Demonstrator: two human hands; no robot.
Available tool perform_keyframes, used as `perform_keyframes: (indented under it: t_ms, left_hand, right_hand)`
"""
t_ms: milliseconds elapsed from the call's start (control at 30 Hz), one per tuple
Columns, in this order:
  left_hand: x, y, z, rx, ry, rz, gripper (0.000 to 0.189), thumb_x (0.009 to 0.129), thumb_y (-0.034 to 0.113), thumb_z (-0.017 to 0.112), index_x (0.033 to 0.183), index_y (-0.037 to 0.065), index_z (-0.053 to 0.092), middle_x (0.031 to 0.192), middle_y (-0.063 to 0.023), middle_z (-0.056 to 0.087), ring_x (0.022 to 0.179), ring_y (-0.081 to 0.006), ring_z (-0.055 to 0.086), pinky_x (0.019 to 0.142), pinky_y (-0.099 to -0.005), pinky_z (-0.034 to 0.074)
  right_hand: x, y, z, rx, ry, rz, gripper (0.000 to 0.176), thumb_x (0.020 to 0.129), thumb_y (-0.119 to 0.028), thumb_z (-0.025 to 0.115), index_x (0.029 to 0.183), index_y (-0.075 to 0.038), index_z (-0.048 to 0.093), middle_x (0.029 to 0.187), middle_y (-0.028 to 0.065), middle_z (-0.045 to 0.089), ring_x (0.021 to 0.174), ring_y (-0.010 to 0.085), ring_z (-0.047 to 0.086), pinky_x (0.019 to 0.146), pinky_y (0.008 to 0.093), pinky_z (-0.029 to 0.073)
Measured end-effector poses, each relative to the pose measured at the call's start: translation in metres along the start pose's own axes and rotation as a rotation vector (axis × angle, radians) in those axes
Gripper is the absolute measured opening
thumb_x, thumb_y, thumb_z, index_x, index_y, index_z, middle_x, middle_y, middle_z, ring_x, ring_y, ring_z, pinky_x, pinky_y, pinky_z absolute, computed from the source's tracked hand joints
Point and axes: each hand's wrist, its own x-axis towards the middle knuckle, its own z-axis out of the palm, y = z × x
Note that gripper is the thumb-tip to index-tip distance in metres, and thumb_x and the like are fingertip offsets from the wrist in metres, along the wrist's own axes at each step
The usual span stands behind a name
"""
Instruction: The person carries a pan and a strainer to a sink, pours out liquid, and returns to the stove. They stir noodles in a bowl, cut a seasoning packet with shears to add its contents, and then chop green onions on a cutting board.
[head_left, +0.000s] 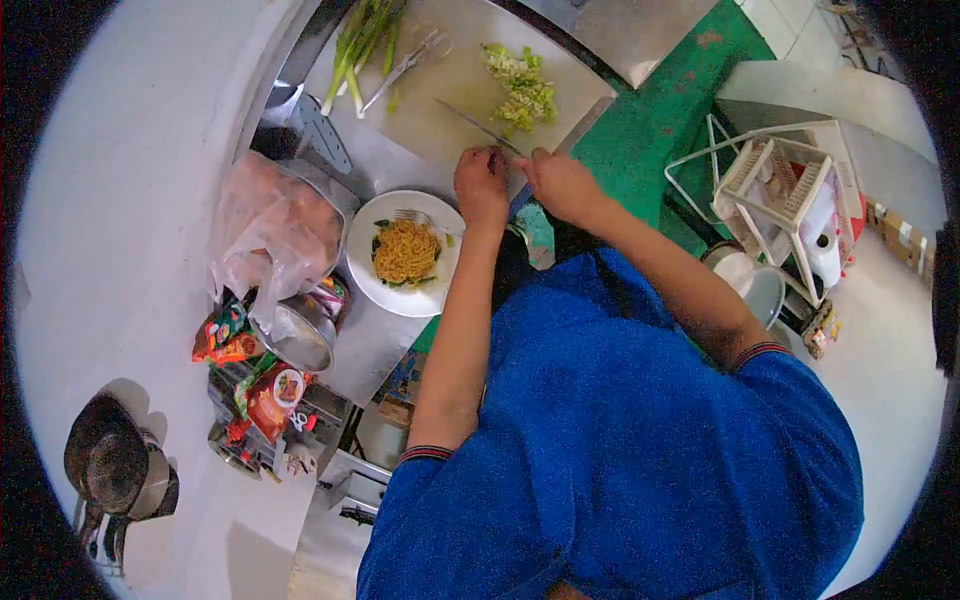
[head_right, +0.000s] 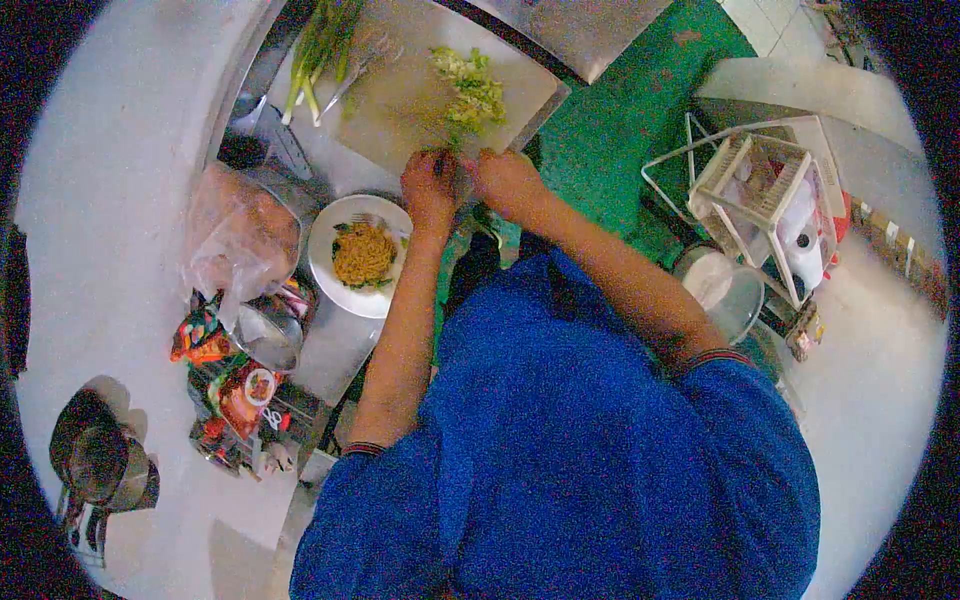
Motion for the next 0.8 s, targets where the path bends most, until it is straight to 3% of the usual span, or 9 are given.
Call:
perform_keyframes:
  t_ms: [33,100,200,333,400,533,600,700,800]
  left_hand:
    - [0.0,0.0,0.001,-0.001,0.0,-0.001,0.014,0.082,0.012,0.06,0.089,0.001,0.068,0.089,-0.0177,0.062,0.086,-0.0363,0.06,0.076,-0.0449,0.048]
    - [0.0,-0.001,0.002,0.018,0.015,-0.023,0.014,0.082,0.013,0.061,0.088,0.002,0.068,0.089,-0.018,0.062,0.085,-0.0363,0.06,0.076,-0.0449,0.048]
    - [-0.001,-0.003,0.004,0.029,0.04,0.008,0.015,0.082,0.013,0.061,0.088,0.001,0.068,0.088,-0.0179,0.062,0.085,-0.0364,0.06,0.077,-0.0449,0.048]
    - [-0.001,-0.011,0.006,0.053,-0.08,-0.008,0.022,0.084,0.02,0.064,0.102,0.007,0.068,0.1,-0.0163,0.063,0.093,-0.0362,0.059,0.084,-0.0474,0.045]
    - [-0.001,-0.007,0.006,0.006,0.056,0.045,0.016,0.082,0.013,0.061,0.09,0.001,0.068,0.088,-0.0181,0.064,0.085,-0.0368,0.061,0.077,-0.0459,0.048]
    - [0.0,-0.007,0.005,-0.026,0.023,0.028,0.013,0.083,0.012,0.062,0.088,0.001,0.067,0.086,-0.0172,0.065,0.082,-0.0364,0.062,0.078,-0.0459,0.048]
    - [0.001,0.004,-0.002,-0.153,0.03,-0.126,0.01,0.083,0.011,0.063,0.087,0.002,0.061,0.08,-0.0165,0.064,0.078,-0.0358,0.063,0.075,-0.0453,0.048]
    - [0.001,0.013,-0.006,-0.078,0.074,-0.235,0.014,0.083,0.01,0.065,0.088,0.003,0.055,0.078,-0.0168,0.064,0.075,-0.0351,0.064,0.07,-0.0439,0.048]
    - [0.001,0.012,-0.007,-0.05,0.067,-0.196,0.017,0.082,0.009,0.065,0.09,0.004,0.051,0.075,-0.0168,0.063,0.073,-0.0347,0.064,0.066,-0.0434,0.049]
  right_hand:
    - [0.0,0.002,0.006,-0.001,-0.001,-0.001,0.039,0.099,-0.035,0.045,0.087,0.002,0.051,0.067,0.0263,0.061,0.065,0.0452,0.062,0.057,0.0541,0.05]
    - [-0.002,0.004,0.022,0.084,-0.068,0.201,0.039,0.099,-0.035,0.045,0.088,0.002,0.052,0.072,0.028,0.062,0.068,0.0452,0.063,0.058,0.0546,0.05]
    - [-0.002,0.004,0.033,0.118,-0.033,0.239,0.04,0.099,-0.035,0.044,0.089,0.002,0.052,0.074,0.029,0.062,0.069,0.045,0.063,0.058,0.0549,0.049]
    - [0.007,0.006,0.021,0.027,0.005,0.028,0.043,0.101,-0.036,0.037,0.093,0.0,0.061,0.083,0.0237,0.064,0.07,0.0409,0.065,0.064,0.0512,0.053]
    - [0.005,0.005,0.013,0.12,-0.023,0.101,0.039,0.099,-0.034,0.044,0.089,0.003,0.053,0.072,0.0283,0.061,0.07,0.0462,0.062,0.063,0.0562,0.049]
    - [-0.008,0.006,0.012,0.091,-0.038,0.069,0.04,0.099,-0.035,0.045,0.088,0.003,0.053,0.073,0.0286,0.062,0.072,0.0471,0.061,0.064,0.0567,0.048]
    - [-0.009,0.006,0.025,0.167,-0.035,0.202,0.041,0.099,-0.035,0.045,0.088,0.004,0.053,0.073,0.0286,0.062,0.072,0.0473,0.061,0.064,0.0566,0.048]
    - [-0.01,0.007,0.036,0.126,-0.034,0.237,0.04,0.098,-0.035,0.046,0.089,0.003,0.053,0.071,0.028,0.061,0.07,0.0469,0.061,0.062,0.0558,0.048]
    - [-0.006,0.005,0.046,0.135,0.012,0.286,0.039,0.098,-0.035,0.047,0.089,0.002,0.053,0.068,0.027,0.061,0.068,0.0465,0.061,0.06,0.0549,0.049]
